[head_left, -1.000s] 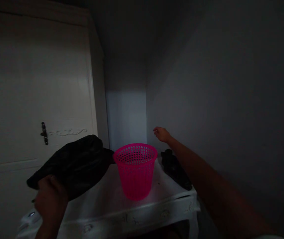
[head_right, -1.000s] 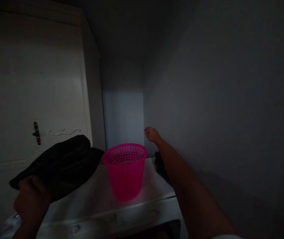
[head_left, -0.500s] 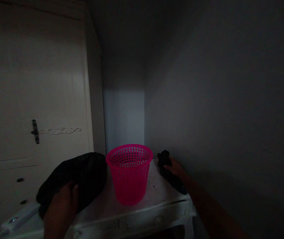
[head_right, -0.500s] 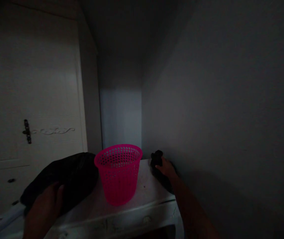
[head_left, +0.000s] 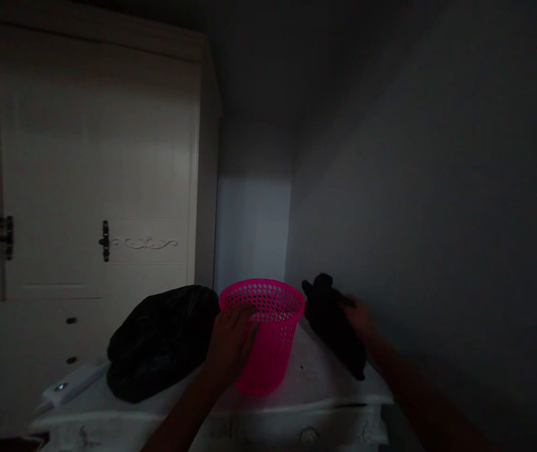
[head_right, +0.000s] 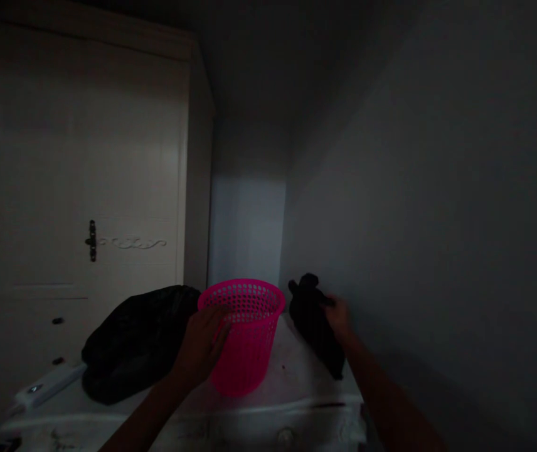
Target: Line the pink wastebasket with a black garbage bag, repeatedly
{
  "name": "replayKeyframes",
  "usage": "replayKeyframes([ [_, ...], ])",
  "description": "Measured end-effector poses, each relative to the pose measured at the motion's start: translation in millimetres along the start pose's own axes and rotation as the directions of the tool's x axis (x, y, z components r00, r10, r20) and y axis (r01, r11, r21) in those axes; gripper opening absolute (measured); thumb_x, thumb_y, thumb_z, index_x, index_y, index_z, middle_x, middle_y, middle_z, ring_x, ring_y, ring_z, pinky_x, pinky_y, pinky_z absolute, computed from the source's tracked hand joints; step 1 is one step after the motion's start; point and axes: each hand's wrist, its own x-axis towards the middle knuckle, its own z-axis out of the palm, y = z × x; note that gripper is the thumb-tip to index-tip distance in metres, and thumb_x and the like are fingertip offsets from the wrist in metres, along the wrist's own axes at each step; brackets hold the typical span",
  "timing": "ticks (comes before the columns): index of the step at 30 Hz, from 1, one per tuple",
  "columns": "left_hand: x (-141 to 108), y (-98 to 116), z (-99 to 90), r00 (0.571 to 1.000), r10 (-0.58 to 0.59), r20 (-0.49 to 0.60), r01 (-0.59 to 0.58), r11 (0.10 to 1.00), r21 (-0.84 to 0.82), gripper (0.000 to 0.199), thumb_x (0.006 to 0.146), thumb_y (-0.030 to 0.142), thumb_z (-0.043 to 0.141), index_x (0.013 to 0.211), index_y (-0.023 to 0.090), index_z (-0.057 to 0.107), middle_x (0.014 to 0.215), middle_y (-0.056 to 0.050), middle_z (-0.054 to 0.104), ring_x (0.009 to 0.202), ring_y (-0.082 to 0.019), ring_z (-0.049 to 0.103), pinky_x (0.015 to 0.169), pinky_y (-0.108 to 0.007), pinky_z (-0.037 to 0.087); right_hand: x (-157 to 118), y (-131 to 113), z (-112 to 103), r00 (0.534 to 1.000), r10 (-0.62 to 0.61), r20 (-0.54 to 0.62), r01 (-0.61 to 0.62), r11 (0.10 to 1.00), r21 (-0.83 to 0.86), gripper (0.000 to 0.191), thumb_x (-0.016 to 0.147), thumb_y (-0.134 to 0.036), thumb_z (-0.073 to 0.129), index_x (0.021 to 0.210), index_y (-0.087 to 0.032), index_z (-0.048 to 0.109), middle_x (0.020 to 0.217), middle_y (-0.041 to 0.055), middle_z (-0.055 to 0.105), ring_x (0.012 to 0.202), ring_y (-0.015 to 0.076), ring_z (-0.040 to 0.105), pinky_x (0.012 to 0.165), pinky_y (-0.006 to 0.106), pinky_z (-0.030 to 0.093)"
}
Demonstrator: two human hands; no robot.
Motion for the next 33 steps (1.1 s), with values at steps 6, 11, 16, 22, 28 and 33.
replayKeyframes([
  [6,-5.1,8.5,8.5,0.996,-0.006,0.084,0.009,0.999,-0.034,0.026,0.104,0.03,0.048,0.124,0.027,0.064,0.123,-0.006,0.072,0.119,-0.025,0.061,0.111,-0.052,0.034,58.5,-137.9,5.2,0.963,0.007,-0.27,0.135,0.853,0.504,0.041,0.072,-0.045,0.076,0.105,-0.021,0.069,0.095,0.0008,0.072,0.086,0.0187,0.065,0.082,0.034,0.054],
  [11,-2.4,17.0,8.5,0.995,-0.032,0.092,0.036,0.999,-0.036,0.024,0.103,0.027,0.048,0.119,0.025,0.065,0.119,-0.006,0.072,0.116,-0.025,0.062,0.111,-0.053,0.032,72.3,-229.5,49.2,0.945,-0.057,-0.322,0.282,0.641,0.714,0.04,0.076,-0.037,0.072,0.111,-0.021,0.062,0.105,0.0007,0.069,0.091,0.0143,0.061,0.092,0.033,0.051],
  [16,-2.1,24.5,6.1,0.996,-0.018,0.085,0.019,1.0,-0.008,0.023,0.102,0.024,0.049,0.118,0.024,0.065,0.116,-0.006,0.072,0.114,-0.025,0.062,0.111,-0.052,0.033,48.1,-247.9,116.0,0.895,0.045,-0.443,0.235,0.798,0.555,0.028,0.08,-0.035,0.061,0.105,-0.021,0.058,0.101,0.0032,0.067,0.092,0.0172,0.059,0.093,0.034,0.048],
  [22,-2.0,15.5,5.5,0.99,0.013,0.139,-0.019,0.999,0.045,0.027,0.101,0.019,0.05,0.122,0.027,0.064,0.113,-0.004,0.073,0.11,-0.023,0.064,0.108,-0.048,0.036,14.3,-225.8,162.9,0.97,-0.013,-0.244,0.145,0.835,0.531,0.027,0.082,-0.04,0.058,0.103,-0.023,0.057,0.098,0.0018,0.066,0.093,0.0197,0.059,0.09,0.033,0.047],
  [28,5.3,-3.8,6.4,0.965,0.003,0.262,-0.05,0.984,0.172,0.034,0.097,0.01,0.054,0.122,0.028,0.067,0.116,-0.006,0.073,0.112,-0.026,0.064,0.101,-0.049,0.041,1.0,-200.6,134.4,0.94,-0.276,0.202,0.179,0.901,0.395,0.012,0.074,-0.03,0.055,0.083,-0.022,0.059,0.081,-0.0022,0.058,0.083,0.0185,0.054,0.081,0.029,0.044],
  [33,31.0,-12.1,-3.5,0.927,0.018,0.375,0.011,0.997,-0.075,0.019,0.091,0.03,0.07,0.11,0.028,0.071,0.109,-0.005,0.074,0.106,-0.026,0.067,0.094,-0.044,0.049,-4.1,-179.4,106.9,0.768,-0.308,0.561,0.223,0.95,0.217,0.01,0.069,-0.026,0.063,0.077,-0.021,0.06,0.072,-0.0044,0.055,0.073,0.0147,0.05,0.068,0.025,0.04],
])
